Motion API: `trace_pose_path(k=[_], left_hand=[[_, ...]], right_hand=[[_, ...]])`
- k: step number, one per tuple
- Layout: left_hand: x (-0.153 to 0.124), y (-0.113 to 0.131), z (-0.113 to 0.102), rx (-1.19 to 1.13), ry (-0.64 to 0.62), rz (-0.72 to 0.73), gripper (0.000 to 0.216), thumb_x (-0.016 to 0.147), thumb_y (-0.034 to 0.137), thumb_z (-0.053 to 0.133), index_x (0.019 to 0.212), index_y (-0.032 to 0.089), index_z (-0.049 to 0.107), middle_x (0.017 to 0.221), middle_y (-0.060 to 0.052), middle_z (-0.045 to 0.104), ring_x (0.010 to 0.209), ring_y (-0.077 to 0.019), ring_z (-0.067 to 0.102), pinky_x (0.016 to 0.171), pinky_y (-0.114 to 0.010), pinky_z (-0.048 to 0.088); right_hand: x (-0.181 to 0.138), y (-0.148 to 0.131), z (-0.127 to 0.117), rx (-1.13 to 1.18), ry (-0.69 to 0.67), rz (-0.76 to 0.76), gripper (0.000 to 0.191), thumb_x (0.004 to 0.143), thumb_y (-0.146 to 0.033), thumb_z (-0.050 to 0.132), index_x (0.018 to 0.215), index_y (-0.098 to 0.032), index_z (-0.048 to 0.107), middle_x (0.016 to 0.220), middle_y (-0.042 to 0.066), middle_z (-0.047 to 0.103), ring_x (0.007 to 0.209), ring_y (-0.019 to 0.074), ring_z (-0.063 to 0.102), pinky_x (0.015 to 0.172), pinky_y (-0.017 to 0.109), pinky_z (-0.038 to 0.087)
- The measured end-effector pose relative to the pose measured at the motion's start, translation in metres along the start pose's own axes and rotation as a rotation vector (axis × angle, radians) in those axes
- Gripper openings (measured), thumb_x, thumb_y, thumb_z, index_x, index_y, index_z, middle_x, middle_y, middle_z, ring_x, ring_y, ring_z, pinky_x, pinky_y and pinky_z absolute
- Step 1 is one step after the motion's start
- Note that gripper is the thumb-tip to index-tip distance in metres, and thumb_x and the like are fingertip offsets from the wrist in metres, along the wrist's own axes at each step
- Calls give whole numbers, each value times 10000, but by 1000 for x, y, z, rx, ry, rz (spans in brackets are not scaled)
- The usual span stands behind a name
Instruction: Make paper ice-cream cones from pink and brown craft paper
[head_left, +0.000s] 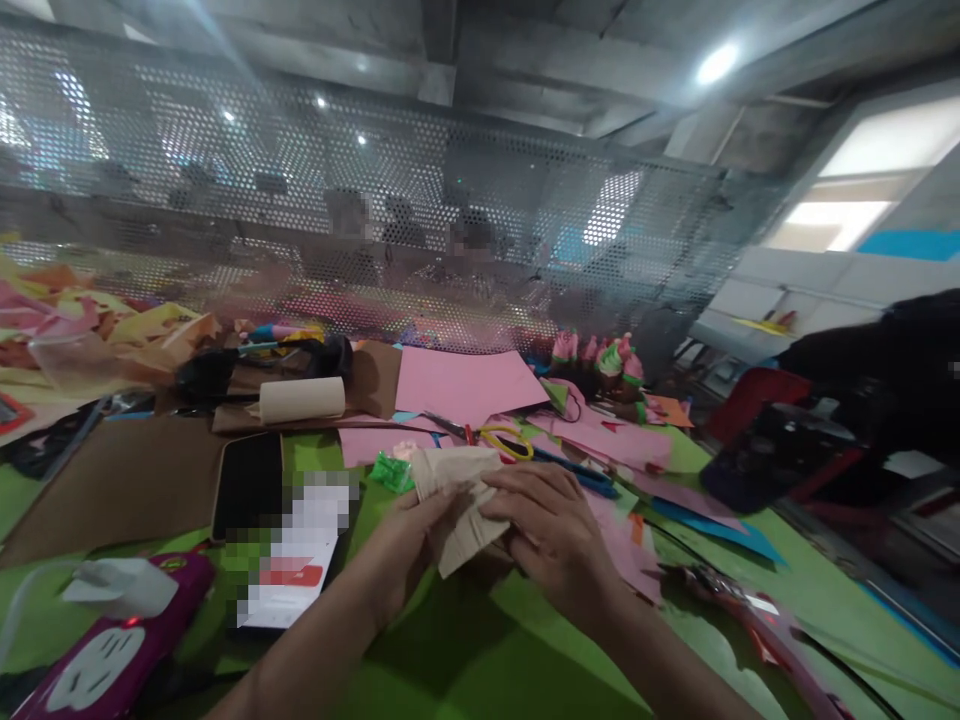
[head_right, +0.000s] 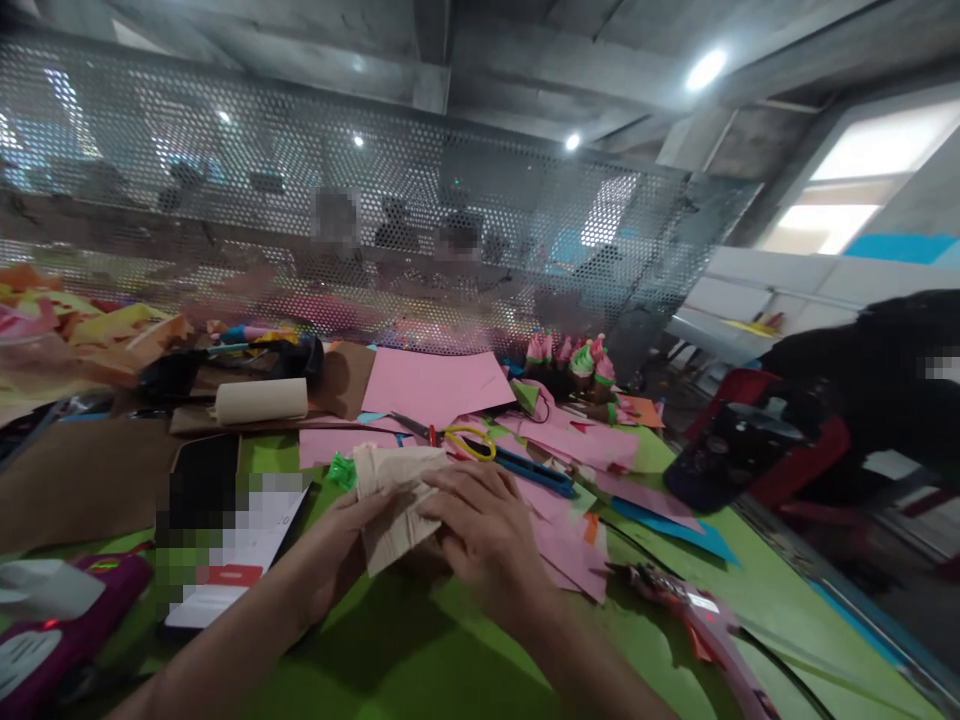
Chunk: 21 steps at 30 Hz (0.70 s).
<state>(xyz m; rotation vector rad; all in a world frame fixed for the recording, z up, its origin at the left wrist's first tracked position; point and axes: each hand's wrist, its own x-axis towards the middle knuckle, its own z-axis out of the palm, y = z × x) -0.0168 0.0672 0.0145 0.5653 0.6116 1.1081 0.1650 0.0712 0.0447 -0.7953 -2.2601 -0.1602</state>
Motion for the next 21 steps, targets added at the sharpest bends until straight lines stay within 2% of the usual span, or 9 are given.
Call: trace_pose_path(k=[2, 4, 8, 9, 10, 12, 15, 18, 21], left_hand=[[0, -1, 0, -9, 75, -33, 312, 787, 269, 745, 1058, 121, 700, 975, -126, 765, 863, -242, 721, 767, -310, 553], [1, -2, -1, -11, 97, -54, 307, 818, 246, 716, 1100, 128, 689, 968, -123, 768, 869, -237, 725, 752, -303, 563], [3, -8, -5, -26, 44, -49, 325, 829, 234, 715, 1139, 138, 684, 1027, -122, 762, 945, -235, 715, 790, -295, 561], [3, -9, -6, -29, 15, -46, 326, 832, 243, 716, 1139, 139, 687, 1051, -123, 757, 959, -233, 710, 804, -294, 556], [3, -10, -6, -27, -16, -46, 327, 838, 261, 714, 1140, 139, 691, 1077, -124, 750, 971, -232, 705, 816, -293, 549], [2, -12, -7, 8, -62, -48, 340, 856, 310, 699, 1152, 142, 693, 1125, -127, 735, 989, -232, 693, 816, -287, 536], [-1, -11, -6, 104, -94, -41, 401, 883, 403, 655, 1197, 153, 680, 1162, -130, 718, 1030, -244, 671, 807, -286, 516], [-6, -7, -1, 175, -181, 14, 494, 872, 480, 643, 1253, 164, 647, 1219, -137, 686, 1110, -275, 629, 856, -317, 498], [-10, -5, 7, 217, -283, 99, 617, 767, 485, 756, 1289, 187, 614, 1250, -139, 662, 1130, -309, 616, 878, -355, 506]], right_hand=[[-3, 4, 1, 104, -3, 107, 368, 716, 32, 573, 918, -252, 694, 1209, 46, 681, 1150, 256, 548, 957, 421, 412], [-5, 9, 2, 224, -18, 233, 287, 731, -25, 633, 873, -263, 709, 1302, 50, 618, 1220, 271, 504, 982, 438, 405], [-4, 13, 1, 488, -20, 498, 27, 784, -245, 727, 788, -241, 700, 1424, 79, 507, 1315, 296, 440, 1034, 456, 379], [-4, 13, 1, 546, -10, 555, 77, 781, -287, 737, 768, -231, 686, 1404, 90, 522, 1292, 297, 467, 1027, 448, 385], [-3, 12, 2, 597, -2, 608, 120, 775, -314, 741, 749, -222, 669, 1339, 100, 571, 1232, 292, 519, 1003, 435, 405], [-3, 9, 5, 682, 3, 715, 168, 764, -340, 738, 725, -214, 635, 1084, 86, 675, 1019, 258, 619, 902, 394, 457], [-4, 5, 11, 741, 30, 841, 197, 745, -351, 729, 703, -207, 600, 749, 7, 634, 726, 190, 595, 714, 313, 468], [-5, 1, 14, 705, 101, 851, 229, 739, -363, 723, 671, -200, 578, 705, -6, 596, 689, 169, 548, 667, 284, 441], [-4, -1, 14, 641, 145, 838, 247, 763, -377, 700, 659, -199, 563, 692, -4, 584, 696, 170, 537, 674, 285, 438]])
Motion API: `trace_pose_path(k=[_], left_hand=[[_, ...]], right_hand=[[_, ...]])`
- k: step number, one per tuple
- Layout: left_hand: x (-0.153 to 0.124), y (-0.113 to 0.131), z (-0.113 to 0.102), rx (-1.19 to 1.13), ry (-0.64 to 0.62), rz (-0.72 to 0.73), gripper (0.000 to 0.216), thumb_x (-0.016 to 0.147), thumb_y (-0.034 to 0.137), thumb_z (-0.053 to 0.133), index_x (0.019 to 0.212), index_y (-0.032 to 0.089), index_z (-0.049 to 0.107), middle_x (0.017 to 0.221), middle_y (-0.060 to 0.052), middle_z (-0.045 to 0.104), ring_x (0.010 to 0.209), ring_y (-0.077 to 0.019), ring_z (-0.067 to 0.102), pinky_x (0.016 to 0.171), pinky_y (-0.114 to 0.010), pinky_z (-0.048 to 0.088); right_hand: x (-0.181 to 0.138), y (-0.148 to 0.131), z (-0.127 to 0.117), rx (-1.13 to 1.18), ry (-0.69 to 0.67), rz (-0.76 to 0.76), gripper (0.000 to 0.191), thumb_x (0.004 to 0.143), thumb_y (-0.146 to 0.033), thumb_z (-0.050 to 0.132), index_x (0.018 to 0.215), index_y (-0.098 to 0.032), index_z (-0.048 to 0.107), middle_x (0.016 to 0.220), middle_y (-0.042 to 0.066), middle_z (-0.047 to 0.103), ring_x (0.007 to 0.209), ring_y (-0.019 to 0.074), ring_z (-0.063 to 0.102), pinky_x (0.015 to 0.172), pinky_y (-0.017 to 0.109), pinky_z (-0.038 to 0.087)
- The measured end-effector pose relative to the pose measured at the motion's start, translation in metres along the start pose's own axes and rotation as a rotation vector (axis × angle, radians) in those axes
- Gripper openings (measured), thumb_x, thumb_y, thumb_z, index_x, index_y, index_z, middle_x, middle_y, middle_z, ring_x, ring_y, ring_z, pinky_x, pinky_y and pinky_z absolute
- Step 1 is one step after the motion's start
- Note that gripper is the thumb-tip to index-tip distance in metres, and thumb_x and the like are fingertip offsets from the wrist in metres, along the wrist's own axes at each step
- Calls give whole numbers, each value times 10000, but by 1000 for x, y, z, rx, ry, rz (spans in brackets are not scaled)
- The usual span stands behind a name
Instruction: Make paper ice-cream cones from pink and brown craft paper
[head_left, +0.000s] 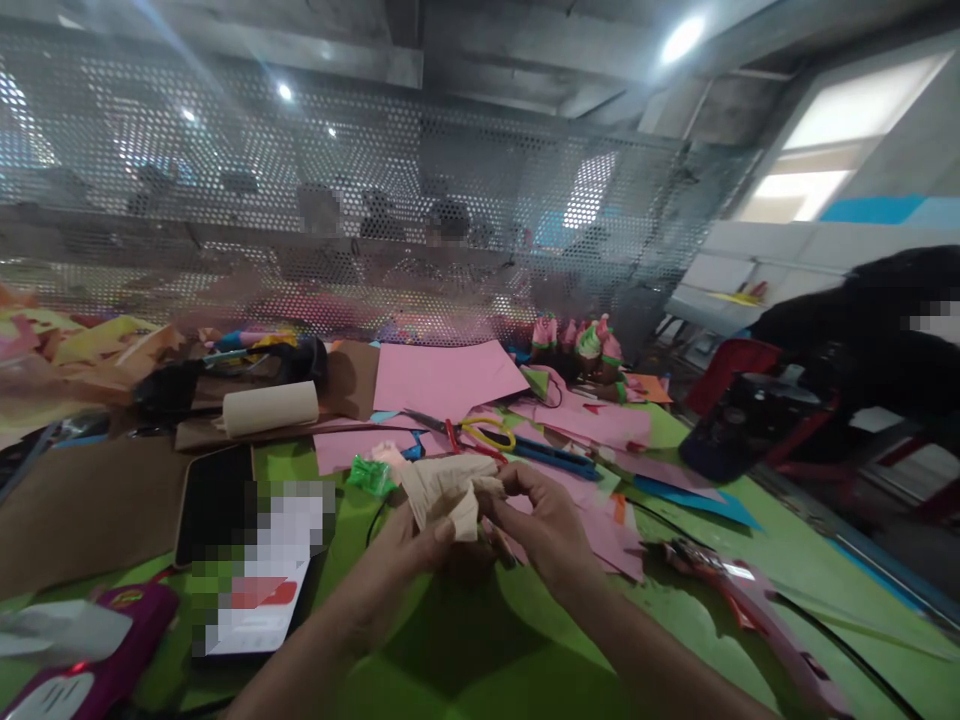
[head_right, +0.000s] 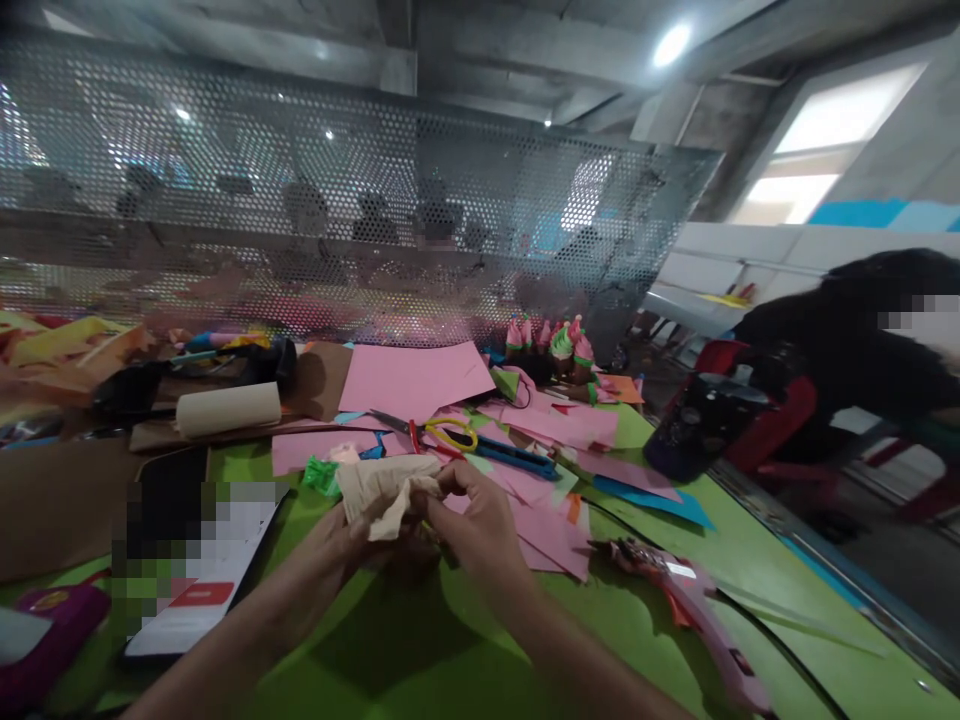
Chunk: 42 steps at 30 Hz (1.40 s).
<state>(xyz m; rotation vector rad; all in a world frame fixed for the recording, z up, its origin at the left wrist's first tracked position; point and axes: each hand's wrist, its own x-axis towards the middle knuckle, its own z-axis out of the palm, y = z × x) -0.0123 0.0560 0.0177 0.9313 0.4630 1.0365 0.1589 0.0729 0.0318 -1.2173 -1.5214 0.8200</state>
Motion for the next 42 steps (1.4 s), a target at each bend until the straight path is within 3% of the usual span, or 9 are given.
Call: trace_pose_path(k=[3, 7, 13, 20, 24, 30, 33, 39, 42], left_hand=[[1, 1, 7, 28, -22, 46, 691, 661, 384, 861, 1278, 210, 603, 1218, -128, 675, 1089, -306, 641, 888, -364, 520], [4, -3, 9, 45, 61, 55, 686, 641, 250, 879, 1262, 235, 589, 1272, -113, 657, 1090, -278, 649, 891, -348, 534], [1, -9, -2, -2, 323, -62, 423, 827, 422, 707, 1149, 155, 644, 1109, -144, 732, 996, -273, 696, 868, -365, 539], [5, -9, -6, -120, 304, -63, 286, 876, 291, 627, 1113, 138, 674, 1081, -138, 746, 983, -268, 704, 881, -363, 532], [7, -9, -5, -159, 286, -39, 388, 821, 183, 632, 1207, 141, 638, 1105, -123, 741, 993, -260, 702, 839, -333, 536], [4, -7, -5, -113, 244, -56, 498, 835, 366, 710, 1287, 187, 602, 1165, -136, 723, 982, -260, 707, 814, -322, 538], [4, -6, -4, -87, 309, -79, 458, 798, 361, 757, 1209, 182, 664, 1100, -130, 748, 982, -254, 710, 824, -306, 538], [9, -8, -3, -114, 368, -72, 420, 763, 351, 782, 1133, 164, 716, 1038, -120, 768, 951, -252, 721, 865, -325, 544], [10, -8, -4, -106, 376, -65, 432, 735, 316, 800, 1125, 150, 716, 999, -114, 775, 914, -253, 729, 821, -316, 566]], right_hand=[[0, -1, 0, -22, 44, -17, 241, 764, -358, 697, 650, -202, 552, 662, -12, 559, 650, 161, 519, 637, 280, 435], [-2, 0, 1, -59, 76, -72, 202, 776, -317, 686, 666, -206, 558, 676, -9, 563, 671, 168, 532, 646, 281, 437], [-5, 1, 2, -48, 57, -136, 132, 777, -240, 659, 687, -207, 568, 693, -8, 579, 692, 170, 541, 661, 284, 435], [0, -3, -2, 81, 90, -31, 182, 720, -286, 711, 679, -208, 552, 647, -31, 530, 580, 131, 471, 537, 253, 397], [2, -4, -3, 129, 120, -9, 229, 690, -293, 748, 666, -208, 538, 644, -31, 524, 593, 130, 474, 515, 239, 391], [1, 3, -1, 100, 53, -59, 203, 707, -297, 754, 696, -206, 572, 704, -7, 585, 652, 152, 527, 584, 266, 456], [0, 3, -1, 61, 38, -105, 175, 714, -265, 737, 685, -206, 575, 685, -7, 591, 664, 156, 536, 631, 282, 465], [1, 0, -1, 135, 49, 2, 204, 710, -280, 722, 675, -212, 533, 598, -49, 517, 515, 116, 462, 481, 239, 398], [3, 1, -2, 165, 66, 28, 186, 707, -269, 724, 711, -211, 547, 612, -47, 524, 532, 118, 483, 489, 235, 413]])
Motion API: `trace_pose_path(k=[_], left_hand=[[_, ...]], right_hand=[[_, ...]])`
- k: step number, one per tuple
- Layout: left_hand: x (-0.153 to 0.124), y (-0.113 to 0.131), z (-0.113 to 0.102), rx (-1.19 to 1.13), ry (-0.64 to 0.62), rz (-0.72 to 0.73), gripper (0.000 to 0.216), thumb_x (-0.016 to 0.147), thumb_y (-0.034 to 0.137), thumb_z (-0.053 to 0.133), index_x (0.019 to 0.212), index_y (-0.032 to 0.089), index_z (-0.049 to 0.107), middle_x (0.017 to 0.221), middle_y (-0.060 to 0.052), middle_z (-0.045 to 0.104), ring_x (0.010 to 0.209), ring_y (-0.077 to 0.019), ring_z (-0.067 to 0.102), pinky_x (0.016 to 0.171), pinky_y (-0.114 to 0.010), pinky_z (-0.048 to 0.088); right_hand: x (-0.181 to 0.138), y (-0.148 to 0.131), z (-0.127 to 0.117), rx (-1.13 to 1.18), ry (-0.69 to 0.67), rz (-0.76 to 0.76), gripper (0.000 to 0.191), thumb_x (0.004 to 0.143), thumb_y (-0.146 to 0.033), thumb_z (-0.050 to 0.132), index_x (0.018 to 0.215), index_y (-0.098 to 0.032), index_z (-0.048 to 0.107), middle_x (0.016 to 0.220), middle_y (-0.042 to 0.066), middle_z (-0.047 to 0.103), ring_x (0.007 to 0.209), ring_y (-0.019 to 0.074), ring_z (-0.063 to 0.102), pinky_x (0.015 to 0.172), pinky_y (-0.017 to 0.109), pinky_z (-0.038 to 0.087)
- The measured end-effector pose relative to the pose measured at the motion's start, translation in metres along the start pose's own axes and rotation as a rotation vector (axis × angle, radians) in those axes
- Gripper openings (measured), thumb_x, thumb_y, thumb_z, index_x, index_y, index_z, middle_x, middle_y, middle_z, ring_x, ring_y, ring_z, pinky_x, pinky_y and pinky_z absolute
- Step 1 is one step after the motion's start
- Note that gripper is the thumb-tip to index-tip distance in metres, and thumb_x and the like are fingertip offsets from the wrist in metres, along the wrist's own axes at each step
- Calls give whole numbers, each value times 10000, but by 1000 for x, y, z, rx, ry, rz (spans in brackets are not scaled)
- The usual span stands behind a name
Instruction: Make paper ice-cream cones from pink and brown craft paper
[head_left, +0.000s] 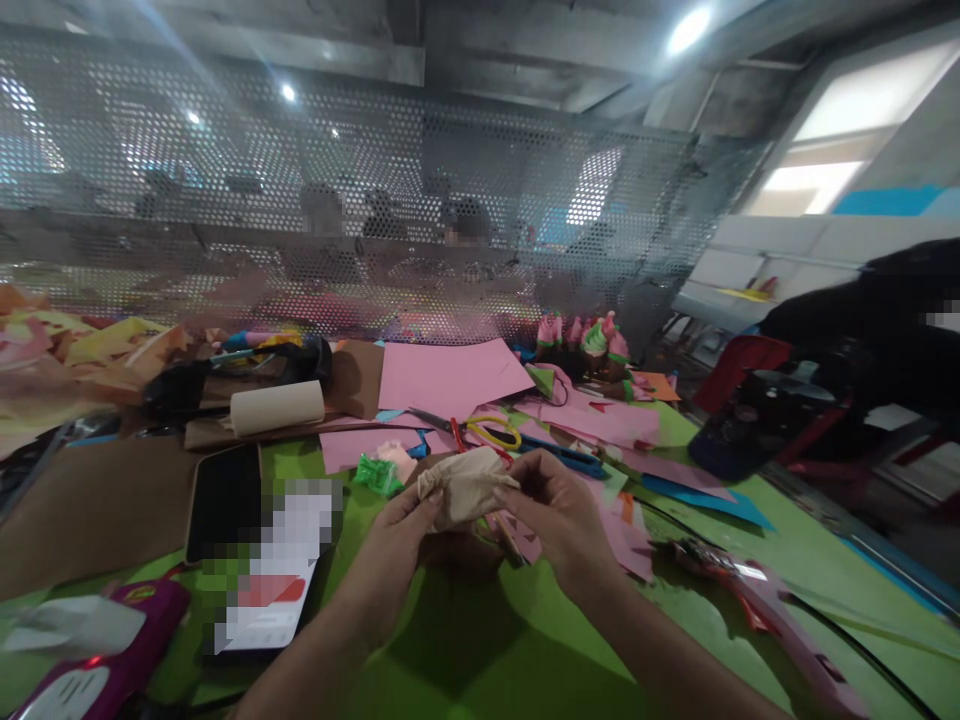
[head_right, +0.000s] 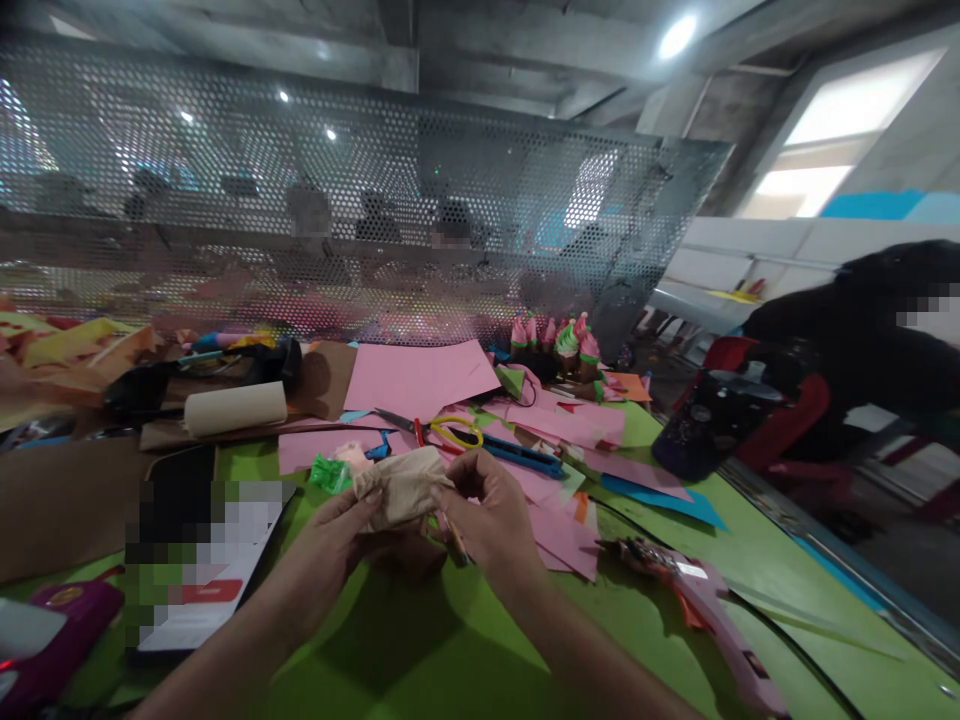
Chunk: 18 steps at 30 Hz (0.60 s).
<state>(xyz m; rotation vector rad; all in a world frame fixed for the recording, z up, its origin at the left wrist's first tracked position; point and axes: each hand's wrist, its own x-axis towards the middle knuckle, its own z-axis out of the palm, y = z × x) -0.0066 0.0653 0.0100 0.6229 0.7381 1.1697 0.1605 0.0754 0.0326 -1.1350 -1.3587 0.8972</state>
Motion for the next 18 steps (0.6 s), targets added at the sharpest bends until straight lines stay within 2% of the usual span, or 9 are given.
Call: trace_pose_path(k=[3, 6, 8, 10, 13, 16, 18], left_hand=[[0, 1, -1, -20, 31, -4, 412, 728, 263, 789, 1116, 149, 710, 993, -111, 772, 907, -255, 731, 767, -299, 581], [1, 2, -2, -65, 36, -15, 360, 757, 242, 754, 1102, 150, 704, 1013, -115, 765, 910, -253, 731, 785, -307, 583], [1, 3, -2, -97, 39, -34, 326, 774, 209, 726, 1093, 146, 702, 1016, -119, 761, 919, -253, 729, 824, -327, 578], [1, 4, -2, -108, 52, -53, 331, 775, 164, 703, 1106, 146, 697, 1013, -119, 760, 939, -257, 724, 846, -340, 573], [1, 4, -1, -92, 23, -56, 359, 786, 139, 681, 1145, 163, 689, 1029, -104, 757, 960, -243, 715, 855, -325, 561], [0, 3, -2, -82, -42, -49, 339, 805, 172, 678, 1143, 169, 694, 1052, -95, 754, 943, -217, 712, 829, -287, 549], [-1, 2, -3, -79, -61, -47, 327, 807, 185, 679, 1132, 162, 700, 1056, -99, 753, 937, -212, 710, 804, -271, 543]], right_hand=[[1, -2, -4, -15, -55, -49, 177, 754, -252, 689, 914, -217, 622, 778, 3, 624, 665, 157, 596, 578, 265, 505], [2, -7, -10, -164, -222, -201, 414, 795, -254, 701, 1199, -278, 615, 1143, 73, 642, 969, 222, 647, 774, 344, 567], [2, -9, -13, -294, -303, -350, 469, 800, -241, 730, 1247, -328, 616, 1362, 80, 537, 1233, 269, 538, 961, 419, 513], [2, -9, -14, -370, -324, -456, 476, 815, -189, 720, 1250, -354, 620, 1466, 69, 442, 1373, 287, 405, 1078, 476, 419], [1, -4, -13, -404, -310, -497, 450, 830, -122, 688, 1217, -346, 639, 1505, 70, 387, 1394, 283, 378, 1103, 488, 391], [1, -1, -14, -379, -308, -453, 232, 850, -142, 679, 1027, -290, 706, 1456, 85, 438, 1272, 259, 515, 980, 410, 509], [2, -1, -15, -362, -306, -425, 134, 856, -170, 685, 945, -267, 713, 1413, 94, 482, 1229, 249, 550, 929, 382, 537]])
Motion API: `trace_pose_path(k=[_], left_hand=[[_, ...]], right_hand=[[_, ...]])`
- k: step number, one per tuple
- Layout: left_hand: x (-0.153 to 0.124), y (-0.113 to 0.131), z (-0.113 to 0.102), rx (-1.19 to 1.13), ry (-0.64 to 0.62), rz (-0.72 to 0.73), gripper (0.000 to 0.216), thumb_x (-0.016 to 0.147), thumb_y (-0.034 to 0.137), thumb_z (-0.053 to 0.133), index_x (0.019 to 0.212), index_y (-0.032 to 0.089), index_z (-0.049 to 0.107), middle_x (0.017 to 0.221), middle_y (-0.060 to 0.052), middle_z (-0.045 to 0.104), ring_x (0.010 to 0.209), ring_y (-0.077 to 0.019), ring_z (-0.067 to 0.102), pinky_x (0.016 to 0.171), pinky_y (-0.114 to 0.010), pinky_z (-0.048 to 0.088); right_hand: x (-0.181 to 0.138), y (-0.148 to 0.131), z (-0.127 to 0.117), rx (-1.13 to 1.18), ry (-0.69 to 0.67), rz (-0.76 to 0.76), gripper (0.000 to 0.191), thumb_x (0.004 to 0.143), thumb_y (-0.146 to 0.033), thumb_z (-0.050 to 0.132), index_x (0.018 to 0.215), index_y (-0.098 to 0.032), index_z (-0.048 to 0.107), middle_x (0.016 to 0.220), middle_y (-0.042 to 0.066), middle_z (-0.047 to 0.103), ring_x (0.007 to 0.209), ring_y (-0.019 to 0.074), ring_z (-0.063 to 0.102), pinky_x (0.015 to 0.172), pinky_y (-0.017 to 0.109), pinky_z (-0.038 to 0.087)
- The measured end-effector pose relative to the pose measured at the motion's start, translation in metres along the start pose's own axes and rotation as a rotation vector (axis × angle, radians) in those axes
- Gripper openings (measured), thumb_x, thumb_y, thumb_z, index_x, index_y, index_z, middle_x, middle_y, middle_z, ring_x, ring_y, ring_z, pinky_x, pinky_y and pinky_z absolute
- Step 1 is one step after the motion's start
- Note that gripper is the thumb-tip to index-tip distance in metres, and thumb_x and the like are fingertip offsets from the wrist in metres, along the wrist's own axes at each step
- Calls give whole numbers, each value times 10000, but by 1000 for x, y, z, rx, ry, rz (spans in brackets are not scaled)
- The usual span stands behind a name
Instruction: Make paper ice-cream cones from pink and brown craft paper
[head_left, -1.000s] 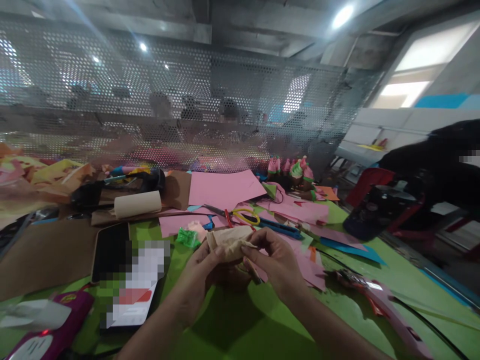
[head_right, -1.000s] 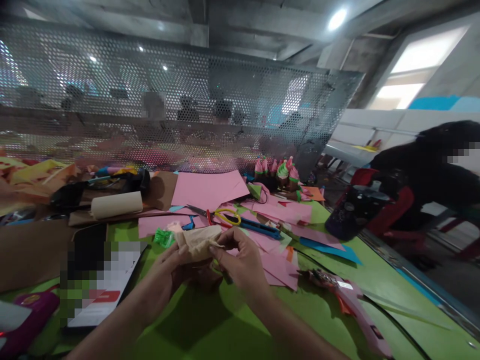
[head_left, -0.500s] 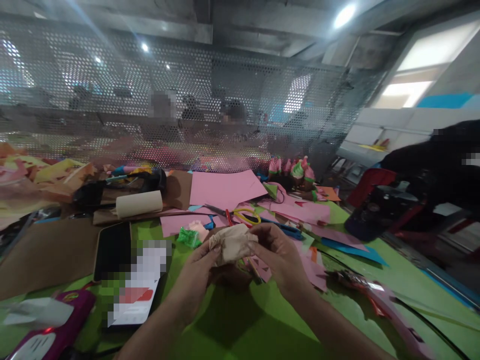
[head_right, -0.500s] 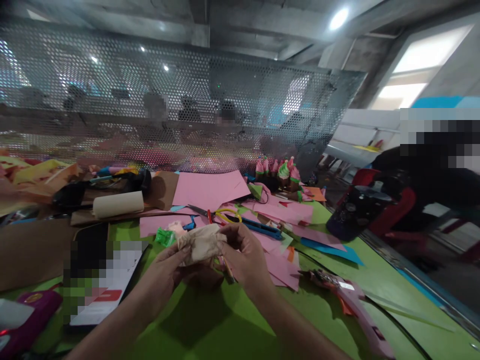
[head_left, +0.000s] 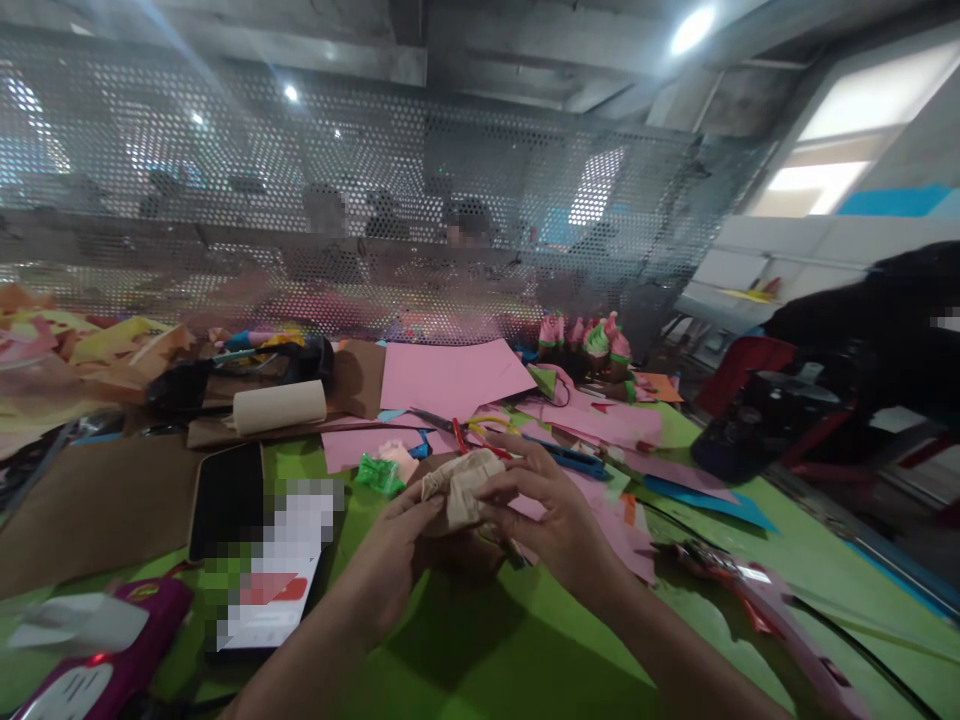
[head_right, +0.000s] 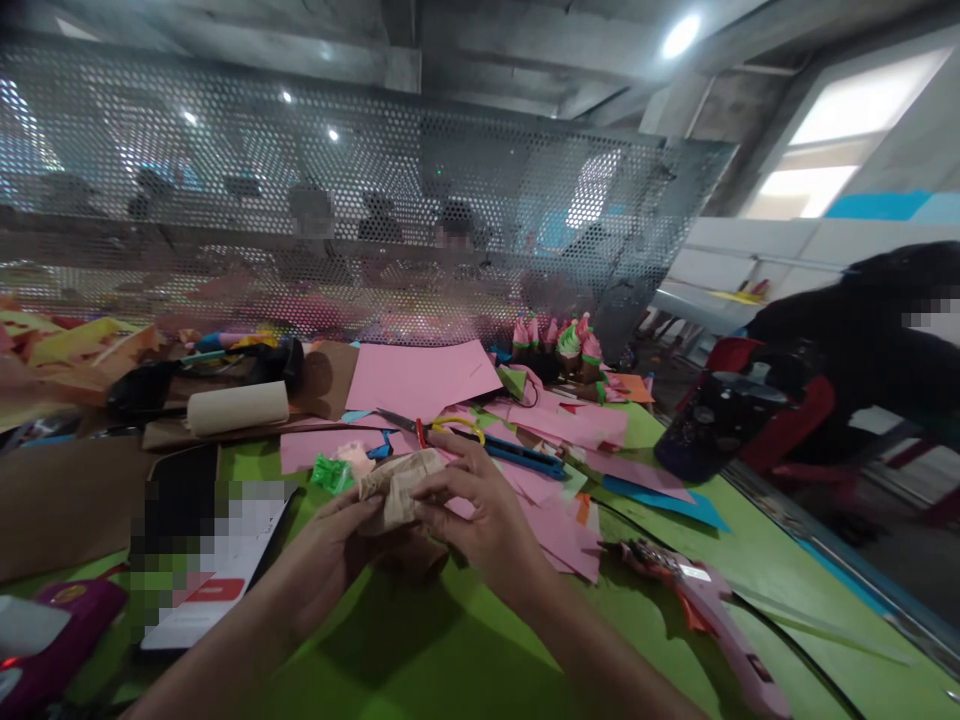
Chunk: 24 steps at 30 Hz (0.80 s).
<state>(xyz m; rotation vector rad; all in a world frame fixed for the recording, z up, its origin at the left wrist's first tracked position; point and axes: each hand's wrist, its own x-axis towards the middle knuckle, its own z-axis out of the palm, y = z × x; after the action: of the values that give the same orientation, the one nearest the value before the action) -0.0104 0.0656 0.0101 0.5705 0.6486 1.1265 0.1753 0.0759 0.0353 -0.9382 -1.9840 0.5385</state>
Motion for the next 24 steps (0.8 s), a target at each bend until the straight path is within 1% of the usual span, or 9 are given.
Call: trace_pose_path(k=[4, 5, 10, 12, 14, 18, 21, 22, 24], left_hand=[[-1, 0, 0, -7, -5, -4, 343, 801, 171, 675, 1144, 163, 693, 1065, -99, 750, 960, -211, 702, 799, -262, 535], [-1, 0, 0, -8, 1, -6, 335, 796, 166, 677, 1131, 162, 697, 1052, -97, 753, 951, -209, 703, 792, -258, 534], [0, -1, -1, 32, 21, -14, 212, 755, 183, 714, 961, 137, 726, 953, -98, 762, 860, -202, 707, 739, -255, 530], [0, -1, -1, 59, 21, -13, 222, 740, 212, 734, 950, 140, 724, 957, -97, 759, 865, -210, 701, 776, -284, 535], [-2, 0, 0, 92, 4, -16, 269, 737, 258, 748, 982, 149, 718, 993, -97, 752, 906, -227, 694, 838, -320, 531], [-7, 1, 2, 256, -108, 40, 334, 793, 412, 721, 1029, 177, 697, 1057, -94, 730, 1006, -244, 662, 910, -337, 493], [-8, -2, 3, 404, -235, 136, 394, 743, 400, 782, 1048, 193, 642, 1007, -65, 713, 971, -230, 649, 877, -336, 487], [-7, -3, 3, 453, -244, 175, 390, 732, 378, 795, 1035, 196, 630, 974, -50, 705, 935, -219, 645, 847, -328, 489], [-4, -5, 2, 561, -190, 245, 287, 775, 374, 752, 960, 189, 633, 892, -27, 683, 852, -193, 626, 777, -297, 483]], right_hand=[[1, 1, -2, -57, -72, -48, 313, 799, -202, 760, 1095, -285, 700, 1457, 107, 450, 1345, 282, 446, 1043, 445, 455], [1, 1, -1, -71, -78, -59, 314, 806, -192, 751, 1101, -288, 701, 1459, 106, 451, 1347, 280, 444, 1054, 451, 442], [1, 2, 3, -51, -20, -16, 98, 853, -172, 691, 889, -252, 734, 1365, 100, 555, 1283, 265, 512, 1027, 439, 444], [1, 1, 4, -29, 0, 36, 54, 851, -191, 692, 831, -233, 721, 1290, 109, 601, 1252, 269, 533, 995, 426, 457], [1, 0, 6, -7, 35, 103, 88, 849, -209, 689, 761, -214, 683, 1209, 111, 633, 1203, 266, 563, 957, 403, 469], [0, 0, 9, 36, 100, 175, 153, 839, -238, 683, 712, -203, 604, 1094, 89, 655, 1048, 234, 619, 858, 344, 484], [-2, 1, 12, 59, 105, 231, 117, 830, -253, 681, 768, -209, 592, 904, 41, 651, 846, 196, 627, 723, 300, 485], [-2, 1, 12, 77, 109, 258, 113, 827, -260, 682, 790, -210, 587, 847, 23, 636, 787, 185, 617, 684, 289, 479], [-2, 2, 12, 117, 124, 301, 121, 817, -271, 690, 855, -211, 592, 794, 2, 614, 734, 173, 602, 647, 276, 473]])
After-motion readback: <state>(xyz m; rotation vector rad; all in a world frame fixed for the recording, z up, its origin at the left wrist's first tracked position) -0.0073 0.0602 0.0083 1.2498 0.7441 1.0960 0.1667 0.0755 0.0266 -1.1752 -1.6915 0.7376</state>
